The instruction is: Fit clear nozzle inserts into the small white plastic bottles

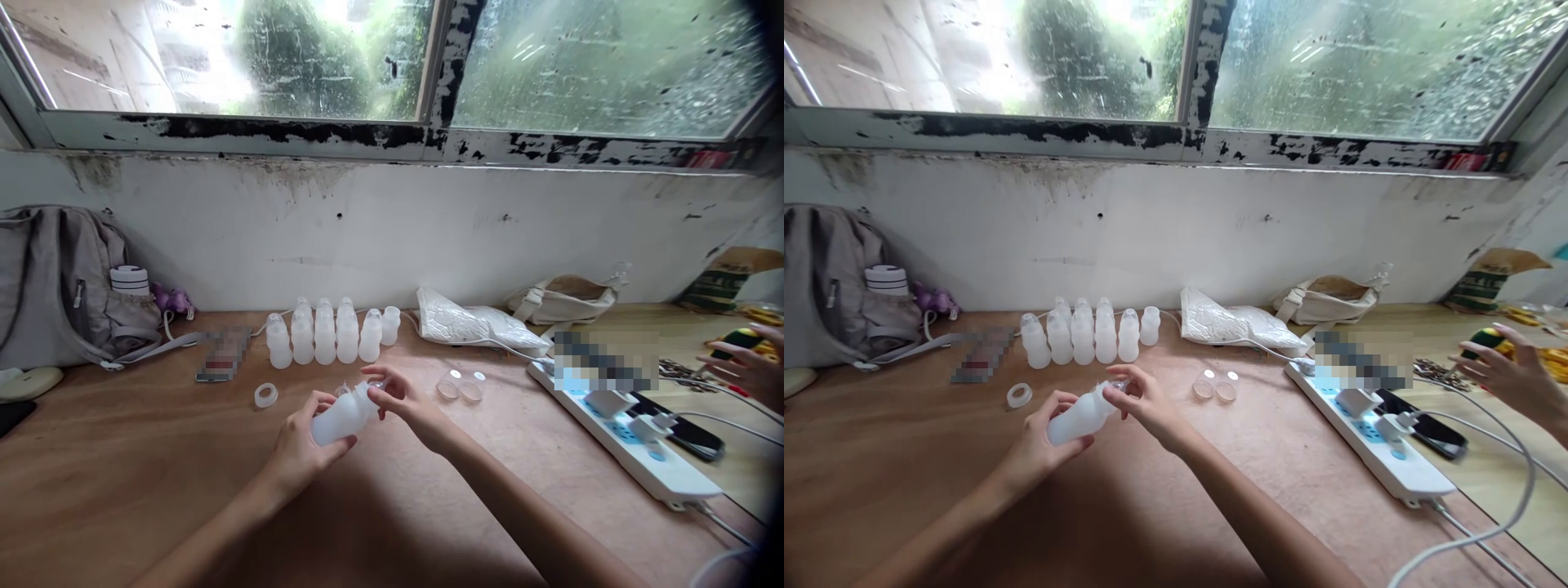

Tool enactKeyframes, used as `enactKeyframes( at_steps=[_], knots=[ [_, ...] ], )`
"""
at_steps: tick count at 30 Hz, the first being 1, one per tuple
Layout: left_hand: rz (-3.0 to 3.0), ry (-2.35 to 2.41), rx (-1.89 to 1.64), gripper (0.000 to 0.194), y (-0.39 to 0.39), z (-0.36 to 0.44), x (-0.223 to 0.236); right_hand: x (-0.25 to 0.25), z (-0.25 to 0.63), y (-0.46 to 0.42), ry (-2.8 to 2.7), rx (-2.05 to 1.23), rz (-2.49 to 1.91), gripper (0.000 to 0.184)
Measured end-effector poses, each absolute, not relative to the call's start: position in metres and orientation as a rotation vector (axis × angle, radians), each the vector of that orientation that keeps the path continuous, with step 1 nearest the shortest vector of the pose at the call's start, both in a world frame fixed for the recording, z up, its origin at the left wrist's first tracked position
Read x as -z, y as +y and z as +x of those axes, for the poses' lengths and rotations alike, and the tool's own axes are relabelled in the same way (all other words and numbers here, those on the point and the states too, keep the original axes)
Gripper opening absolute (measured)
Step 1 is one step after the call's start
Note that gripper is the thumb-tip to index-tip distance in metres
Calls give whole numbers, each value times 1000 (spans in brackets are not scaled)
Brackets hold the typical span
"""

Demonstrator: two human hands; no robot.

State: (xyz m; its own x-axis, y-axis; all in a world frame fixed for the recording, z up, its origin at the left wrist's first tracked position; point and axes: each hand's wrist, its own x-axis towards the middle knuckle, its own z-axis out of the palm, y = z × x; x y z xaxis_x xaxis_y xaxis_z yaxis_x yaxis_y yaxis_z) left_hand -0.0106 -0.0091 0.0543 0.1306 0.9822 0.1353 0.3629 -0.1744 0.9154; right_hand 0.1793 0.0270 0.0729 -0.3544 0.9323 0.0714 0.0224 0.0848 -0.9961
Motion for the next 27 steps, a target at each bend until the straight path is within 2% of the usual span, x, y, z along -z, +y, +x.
enactKeyframes(
  at_steps=[3,6,13,16,18,19,21,23,25,27],
  knots=[
    [1707,1271,-967,31,-13,-13,-70,-83,185,25,-1586,-1476,-975,31],
    [1589,1149,-820,26,-15,-17,-86,-91,188,19,-1581,-1560,-889,32],
    [1097,846,-468,33,-17,-27,-103,-108,190,3,-1779,-1421,-725,39],
    [1358,948,-556,31,-18,-25,-102,-106,188,2,-1826,-1305,-974,25],
    [1656,1092,-676,29,-19,-23,-103,-105,190,5,-1877,-1230,-1129,37],
    [1780,1155,-724,28,-19,-23,-104,-104,192,8,-1913,-1200,-1137,39],
    [1925,1238,-785,28,-19,-24,-106,-105,198,13,-1967,-1217,-1016,27],
    [1985,1268,-813,28,-18,-28,-109,-106,203,18,-1938,-1301,-877,31],
    [2002,1260,-827,28,-17,-33,-111,-107,206,20,-1889,-1321,-889,24],
    [1995,1237,-835,28,-16,-36,-112,-106,206,20,-1890,-1245,-985,24]
  ],
)
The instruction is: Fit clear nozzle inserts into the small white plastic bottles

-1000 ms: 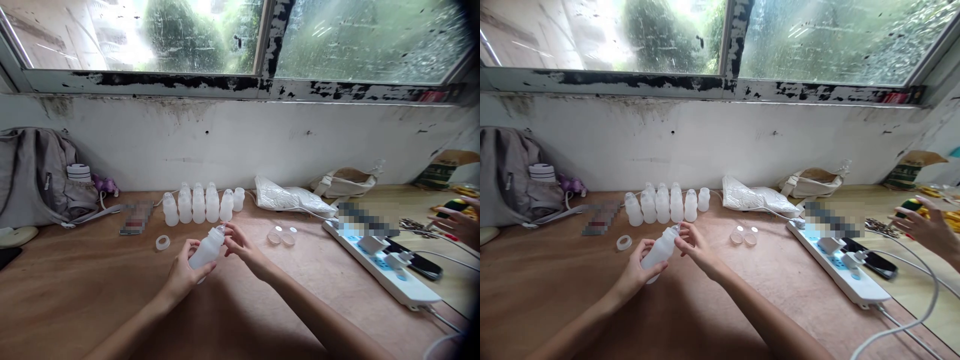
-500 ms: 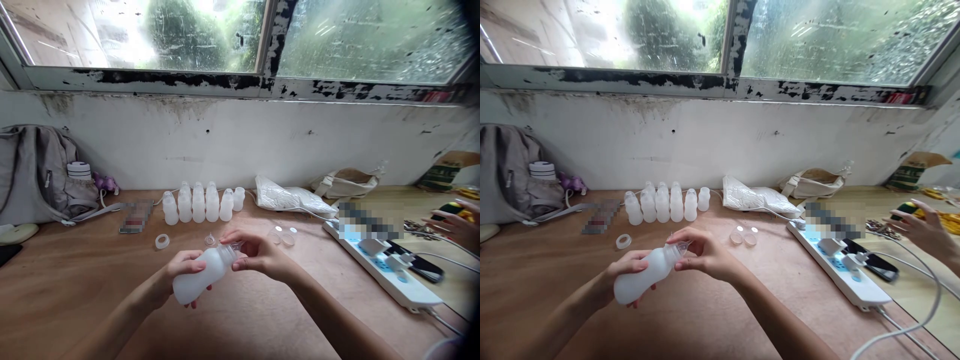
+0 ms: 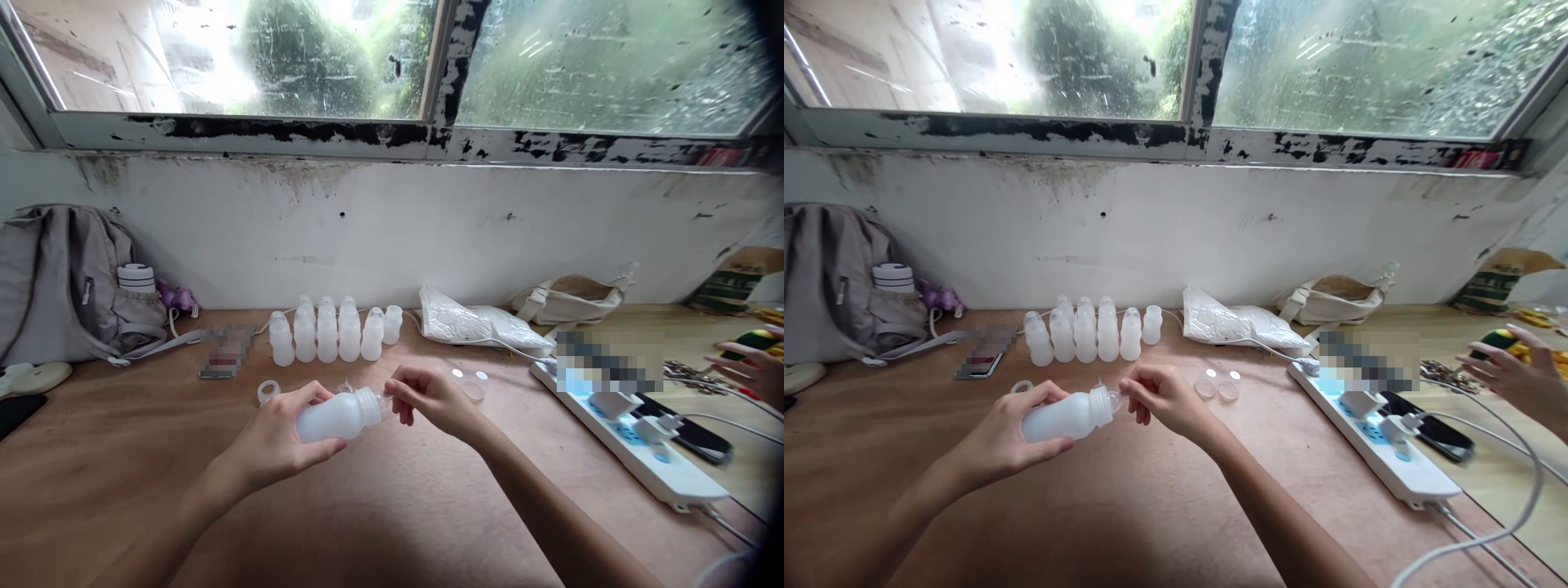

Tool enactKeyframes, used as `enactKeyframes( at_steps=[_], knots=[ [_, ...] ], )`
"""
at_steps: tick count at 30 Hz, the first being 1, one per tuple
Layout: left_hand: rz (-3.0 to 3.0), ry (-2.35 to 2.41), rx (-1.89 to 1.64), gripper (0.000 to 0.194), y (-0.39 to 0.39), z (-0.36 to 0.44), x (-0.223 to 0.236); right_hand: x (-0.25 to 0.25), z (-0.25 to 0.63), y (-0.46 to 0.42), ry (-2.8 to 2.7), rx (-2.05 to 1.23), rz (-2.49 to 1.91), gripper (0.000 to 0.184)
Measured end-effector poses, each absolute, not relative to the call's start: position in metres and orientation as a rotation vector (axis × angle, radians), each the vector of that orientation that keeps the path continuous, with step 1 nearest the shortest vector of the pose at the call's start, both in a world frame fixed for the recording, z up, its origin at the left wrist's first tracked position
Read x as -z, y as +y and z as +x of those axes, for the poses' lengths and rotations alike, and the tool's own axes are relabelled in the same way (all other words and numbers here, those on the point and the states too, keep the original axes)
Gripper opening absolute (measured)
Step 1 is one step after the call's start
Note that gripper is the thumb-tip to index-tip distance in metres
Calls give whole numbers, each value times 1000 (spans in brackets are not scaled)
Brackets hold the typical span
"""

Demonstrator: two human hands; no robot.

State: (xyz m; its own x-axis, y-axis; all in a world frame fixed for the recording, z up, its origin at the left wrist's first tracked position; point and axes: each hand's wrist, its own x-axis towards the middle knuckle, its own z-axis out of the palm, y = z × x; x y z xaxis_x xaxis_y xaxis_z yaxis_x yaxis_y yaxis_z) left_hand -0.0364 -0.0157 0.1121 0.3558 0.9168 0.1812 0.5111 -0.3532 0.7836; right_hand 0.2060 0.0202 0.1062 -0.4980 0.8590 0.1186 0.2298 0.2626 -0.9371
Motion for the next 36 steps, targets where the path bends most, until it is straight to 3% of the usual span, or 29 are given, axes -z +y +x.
enactKeyframes(
  at_steps=[2,6,10,13,15,18,21,30,36],
  knots=[
    [1990,1232,-840,27,-15,-38,-113,-106,205,18,-1954,-1200,-1004,23],
    [2034,1256,-769,28,-14,-38,-113,-108,199,11,-2082,-1197,-899,48],
    [2116,1269,-708,31,-16,-36,-115,-105,189,7,-2106,-1148,-1040,28],
    [2133,1323,-630,31,-20,-34,-118,-105,186,6,-2102,-1038,-1172,42],
    [2069,1346,-542,31,-21,-34,-121,-107,187,5,-2151,-989,-1118,34],
    [1945,1304,-420,33,-19,-35,-124,-110,188,3,-2265,-985,-977,40],
    [1862,1266,-353,34,-17,-35,-121,-107,186,1,-2280,-985,-1020,29],
    [1550,1082,-341,33,-9,-35,-108,-101,181,-1,-2207,-987,-927,33],
    [1968,1279,-489,29,-19,-30,-102,-85,173,-1,-1916,-1148,-1123,34]
  ],
)
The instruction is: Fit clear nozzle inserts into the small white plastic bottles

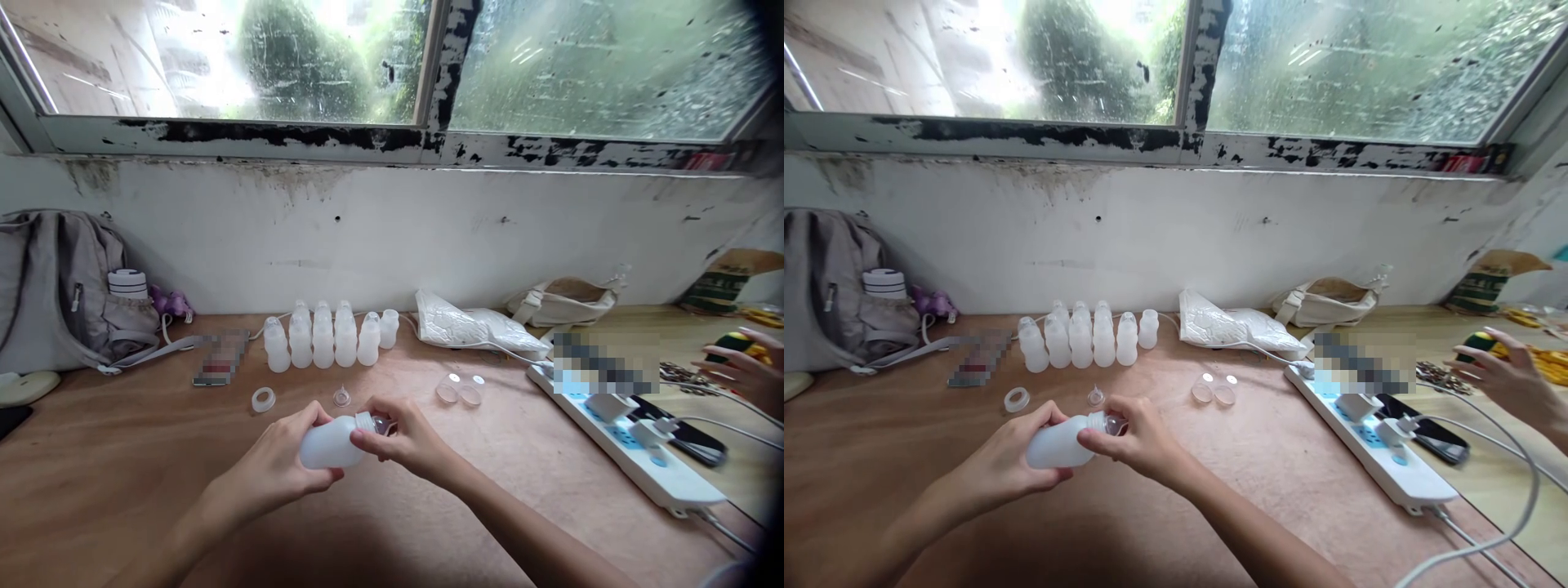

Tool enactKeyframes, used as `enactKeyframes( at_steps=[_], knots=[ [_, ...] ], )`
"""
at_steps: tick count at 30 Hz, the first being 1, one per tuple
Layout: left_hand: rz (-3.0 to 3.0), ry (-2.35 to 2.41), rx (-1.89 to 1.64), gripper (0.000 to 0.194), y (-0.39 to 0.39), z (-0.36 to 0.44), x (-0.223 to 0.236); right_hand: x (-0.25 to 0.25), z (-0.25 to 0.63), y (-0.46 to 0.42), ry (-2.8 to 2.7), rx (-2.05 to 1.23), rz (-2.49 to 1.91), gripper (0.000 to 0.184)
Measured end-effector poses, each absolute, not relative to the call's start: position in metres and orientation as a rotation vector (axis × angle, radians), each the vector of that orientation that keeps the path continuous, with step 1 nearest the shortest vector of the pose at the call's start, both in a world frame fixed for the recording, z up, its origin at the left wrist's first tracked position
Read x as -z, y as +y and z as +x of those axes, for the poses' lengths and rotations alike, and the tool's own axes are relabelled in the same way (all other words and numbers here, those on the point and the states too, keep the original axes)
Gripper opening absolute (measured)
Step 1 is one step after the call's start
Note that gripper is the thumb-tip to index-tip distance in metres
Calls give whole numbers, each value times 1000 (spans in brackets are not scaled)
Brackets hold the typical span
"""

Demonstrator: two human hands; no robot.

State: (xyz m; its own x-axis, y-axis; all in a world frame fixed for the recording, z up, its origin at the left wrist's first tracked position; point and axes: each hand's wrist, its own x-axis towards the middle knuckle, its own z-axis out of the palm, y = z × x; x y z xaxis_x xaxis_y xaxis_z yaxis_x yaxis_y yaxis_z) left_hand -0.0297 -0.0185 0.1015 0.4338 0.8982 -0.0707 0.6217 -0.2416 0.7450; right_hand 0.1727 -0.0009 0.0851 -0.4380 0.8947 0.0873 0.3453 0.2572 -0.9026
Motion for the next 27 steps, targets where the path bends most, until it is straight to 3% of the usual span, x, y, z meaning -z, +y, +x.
enactKeyframes(
  at_steps=[6,16,22,24,27],
  knots=[
    [2392,1379,-653,23,-22,-24,-80,-74,170,8,-1689,-1369,-1122,34],
    [2631,1453,-571,27,-8,-20,-49,-45,166,20,-1406,-1551,-1191,34],
    [2639,1473,-548,27,-5,-20,-46,-48,172,28,-1682,-1539,-1245,41],
    [2609,1472,-511,25,-6,-20,-51,-56,183,35,-1942,-1391,-1238,44],
    [2557,1505,-421,22,-6,-23,-60,-70,213,49,-2177,-765,-1409,39]
  ],
)
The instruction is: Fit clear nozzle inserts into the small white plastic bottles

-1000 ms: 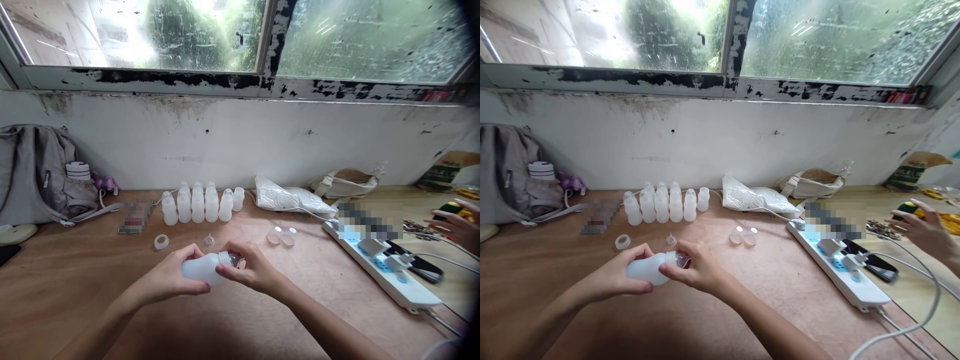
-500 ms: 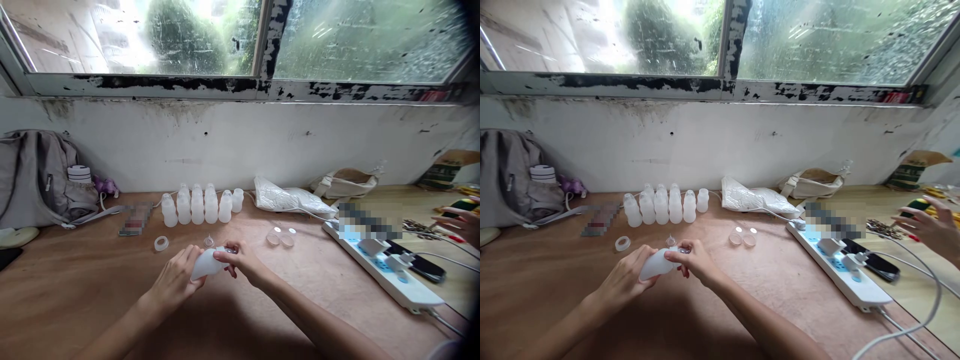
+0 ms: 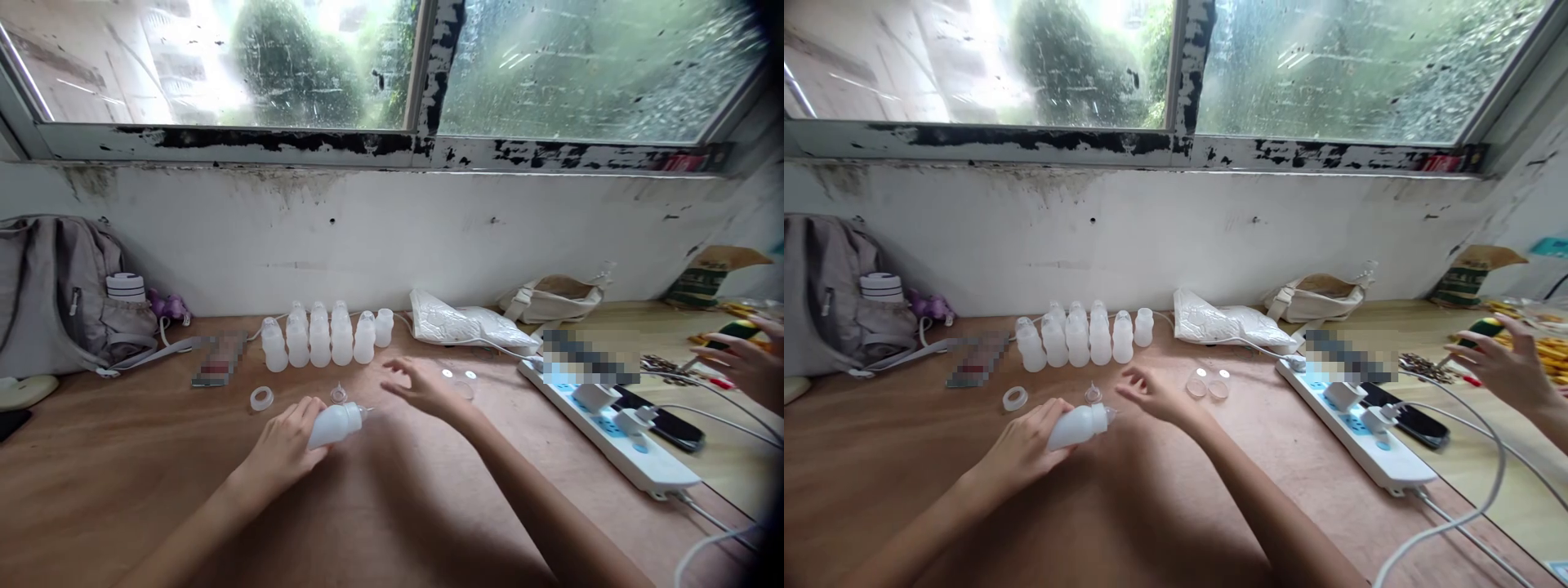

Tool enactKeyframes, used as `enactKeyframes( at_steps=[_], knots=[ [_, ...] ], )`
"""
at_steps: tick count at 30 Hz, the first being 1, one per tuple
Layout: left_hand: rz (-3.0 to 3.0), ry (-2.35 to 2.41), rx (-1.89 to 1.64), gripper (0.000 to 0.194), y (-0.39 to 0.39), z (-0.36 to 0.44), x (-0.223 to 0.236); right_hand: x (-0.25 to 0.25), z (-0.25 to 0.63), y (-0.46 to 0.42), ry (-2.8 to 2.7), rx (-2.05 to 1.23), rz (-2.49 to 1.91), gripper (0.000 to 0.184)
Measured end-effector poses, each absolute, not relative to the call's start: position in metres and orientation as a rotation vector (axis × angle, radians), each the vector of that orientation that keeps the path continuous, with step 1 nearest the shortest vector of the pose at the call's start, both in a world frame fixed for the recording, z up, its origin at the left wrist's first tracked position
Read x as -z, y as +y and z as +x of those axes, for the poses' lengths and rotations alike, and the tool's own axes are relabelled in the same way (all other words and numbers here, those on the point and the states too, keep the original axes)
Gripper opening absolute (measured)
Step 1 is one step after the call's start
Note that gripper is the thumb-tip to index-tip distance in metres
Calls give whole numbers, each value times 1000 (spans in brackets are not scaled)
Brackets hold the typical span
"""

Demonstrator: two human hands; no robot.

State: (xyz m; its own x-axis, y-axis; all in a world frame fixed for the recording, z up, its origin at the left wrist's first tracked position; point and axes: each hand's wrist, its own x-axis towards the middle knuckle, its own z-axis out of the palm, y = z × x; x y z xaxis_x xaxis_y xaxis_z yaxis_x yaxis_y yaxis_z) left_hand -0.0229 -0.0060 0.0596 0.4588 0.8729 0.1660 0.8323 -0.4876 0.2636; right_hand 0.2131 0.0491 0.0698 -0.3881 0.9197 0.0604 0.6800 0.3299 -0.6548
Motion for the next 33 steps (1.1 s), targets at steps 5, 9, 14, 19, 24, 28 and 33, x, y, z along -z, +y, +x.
enactKeyframes(
  at_steps=[5,9,14,19,24,28,33],
  knots=[
    [2555,1583,-370,26,-3,-31,-72,-75,273,74,-2165,-96,-2072,34],
    [2539,1635,-334,26,-1,-36,-77,-69,300,83,-2155,-212,-2197,32],
    [2484,1654,-376,27,2,-41,-81,-70,302,82,-2172,-314,-2147,20],
    [2324,1474,-521,34,3,-42,-85,-93,276,69,-2093,-720,-1584,32],
    [2230,1394,-657,41,1,-39,-89,-108,238,46,-1901,-961,-1202,34],
    [2217,1382,-683,41,0,-38,-89,-107,215,32,-1929,-986,-1120,33],
    [2255,1389,-681,40,-2,-37,-89,-105,202,24,-1909,-901,-1118,34]
  ],
)
